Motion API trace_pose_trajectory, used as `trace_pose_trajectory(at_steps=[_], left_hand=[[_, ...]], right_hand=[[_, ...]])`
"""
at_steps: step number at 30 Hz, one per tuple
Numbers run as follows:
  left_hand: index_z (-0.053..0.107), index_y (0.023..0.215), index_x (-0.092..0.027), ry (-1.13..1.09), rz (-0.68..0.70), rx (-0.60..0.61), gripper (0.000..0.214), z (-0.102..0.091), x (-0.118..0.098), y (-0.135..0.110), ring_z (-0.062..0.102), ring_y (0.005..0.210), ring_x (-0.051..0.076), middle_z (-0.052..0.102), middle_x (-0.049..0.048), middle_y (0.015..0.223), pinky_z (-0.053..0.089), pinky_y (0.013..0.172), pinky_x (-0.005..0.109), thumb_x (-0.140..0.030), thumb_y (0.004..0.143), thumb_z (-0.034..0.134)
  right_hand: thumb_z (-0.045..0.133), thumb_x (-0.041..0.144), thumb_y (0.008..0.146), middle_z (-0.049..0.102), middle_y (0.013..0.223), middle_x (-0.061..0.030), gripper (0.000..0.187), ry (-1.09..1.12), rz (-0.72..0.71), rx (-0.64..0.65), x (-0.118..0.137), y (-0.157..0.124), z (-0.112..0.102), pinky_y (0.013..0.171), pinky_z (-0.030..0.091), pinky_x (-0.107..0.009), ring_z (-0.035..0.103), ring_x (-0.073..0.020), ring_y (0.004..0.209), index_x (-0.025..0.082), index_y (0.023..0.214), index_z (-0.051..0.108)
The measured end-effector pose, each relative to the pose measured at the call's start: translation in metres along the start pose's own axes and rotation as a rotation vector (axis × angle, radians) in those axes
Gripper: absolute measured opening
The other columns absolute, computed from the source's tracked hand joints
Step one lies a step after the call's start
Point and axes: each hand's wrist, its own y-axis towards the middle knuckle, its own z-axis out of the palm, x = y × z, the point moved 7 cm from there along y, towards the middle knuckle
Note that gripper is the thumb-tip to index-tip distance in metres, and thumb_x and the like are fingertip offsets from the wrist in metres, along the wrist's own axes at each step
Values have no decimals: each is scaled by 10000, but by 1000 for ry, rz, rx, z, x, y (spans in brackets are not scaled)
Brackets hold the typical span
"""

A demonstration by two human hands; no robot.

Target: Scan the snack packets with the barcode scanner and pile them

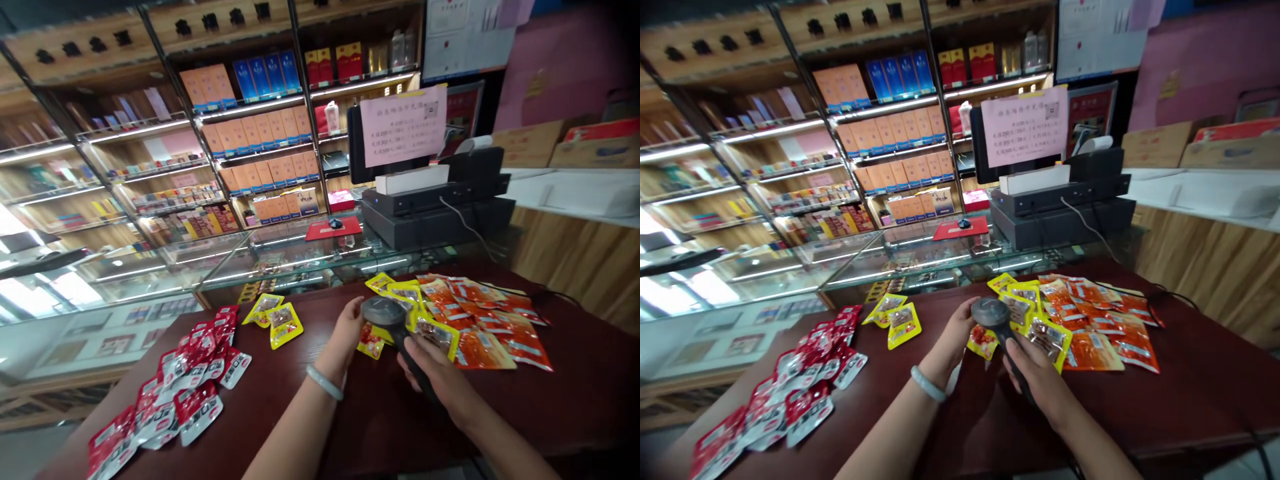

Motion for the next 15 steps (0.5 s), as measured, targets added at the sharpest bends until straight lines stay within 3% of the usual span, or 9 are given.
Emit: trace_pose_trajectory(at_steps=[2, 5, 9, 12, 15], left_hand=[[639, 1177, -186, 243, 91, -104, 447, -25, -12, 2, 596, 1181, 240, 648, 127, 1269, 440, 1035, 372, -252, 745, 731], [598, 1260, -172, 791, 168, -292, 500, -83, -35, -7, 499, 1294, 293, 594, 152, 1337, 340, 1121, 432, -300, 786, 694], [462, 1378, -50, 1415, 43, -535, 688, -158, -53, -30, 426, 1334, 381, 527, 259, 1366, 305, 1112, 468, -390, 811, 654], [491, 1320, -19, 1580, -108, -559, 690, -190, -50, -37, 525, 1215, 398, 593, 281, 1245, 397, 1002, 450, -456, 806, 637], [556, 1215, -59, 1579, -216, -540, 666, -206, -47, -35, 581, 1139, 388, 627, 257, 1191, 441, 916, 417, -513, 744, 685]], right_hand=[[691, 664, 732, 468, 551, 74, 476, -12, 24, -13, -1, -1, -3, 435, 298, -199, 402, -85, 455, 211, 766, 550], [691, 656, 739, 507, 581, 56, 467, -45, 34, 0, -3, -2, -3, 449, 319, -213, 420, -96, 476, 203, 758, 578], [704, 666, 713, 535, 588, 43, 479, -59, 63, 9, -12, 0, 9, 456, 340, -218, 455, -111, 492, 202, 775, 603], [679, 671, 734, 524, 572, 48, 476, -88, 41, 59, -14, 0, 23, 451, 337, -216, 441, -106, 479, 202, 778, 610], [653, 684, 750, 521, 573, 48, 477, -123, 32, 96, -14, 1, 32, 457, 349, -224, 442, -113, 482, 210, 758, 603]])
